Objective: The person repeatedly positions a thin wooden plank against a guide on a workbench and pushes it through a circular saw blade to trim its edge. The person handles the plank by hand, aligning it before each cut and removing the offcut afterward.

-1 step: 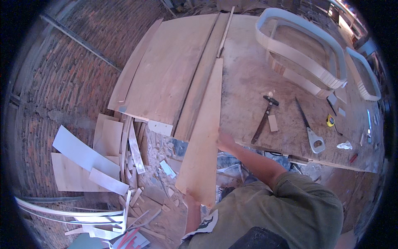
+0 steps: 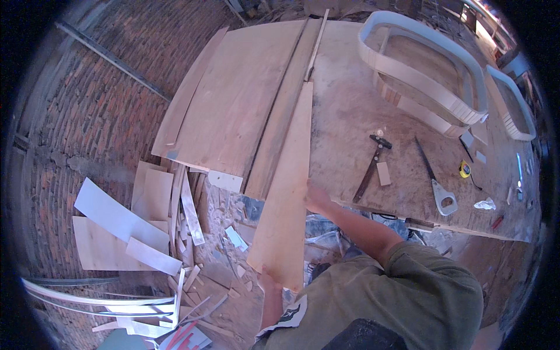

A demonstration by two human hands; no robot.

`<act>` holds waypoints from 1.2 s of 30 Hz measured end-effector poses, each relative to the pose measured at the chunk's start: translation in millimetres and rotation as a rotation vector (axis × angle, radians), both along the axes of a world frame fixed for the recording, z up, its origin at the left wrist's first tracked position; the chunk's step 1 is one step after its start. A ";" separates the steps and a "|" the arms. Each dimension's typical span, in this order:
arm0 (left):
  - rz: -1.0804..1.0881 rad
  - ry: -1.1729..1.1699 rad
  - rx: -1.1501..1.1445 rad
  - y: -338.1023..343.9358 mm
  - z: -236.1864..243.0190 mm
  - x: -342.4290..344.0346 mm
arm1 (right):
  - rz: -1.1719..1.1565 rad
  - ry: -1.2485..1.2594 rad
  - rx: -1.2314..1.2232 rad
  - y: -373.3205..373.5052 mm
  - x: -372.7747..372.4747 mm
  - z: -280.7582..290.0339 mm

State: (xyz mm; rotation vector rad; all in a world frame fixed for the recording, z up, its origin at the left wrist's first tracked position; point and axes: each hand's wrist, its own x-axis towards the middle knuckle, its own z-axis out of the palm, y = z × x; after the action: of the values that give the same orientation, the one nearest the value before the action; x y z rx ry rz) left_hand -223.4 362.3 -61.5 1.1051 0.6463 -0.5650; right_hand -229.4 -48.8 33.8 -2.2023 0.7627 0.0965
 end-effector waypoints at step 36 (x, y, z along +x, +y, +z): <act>-0.253 0.144 -0.250 -172.1 -29.8 63.1 | -0.211 -0.021 -0.230 -101.7 24.2 -16.3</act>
State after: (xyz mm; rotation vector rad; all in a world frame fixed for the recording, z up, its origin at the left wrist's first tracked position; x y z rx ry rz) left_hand -160.4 190.2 -91.3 0.9209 0.5453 -0.9250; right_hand -205.2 -150.5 17.5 -2.3168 1.0320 -0.1258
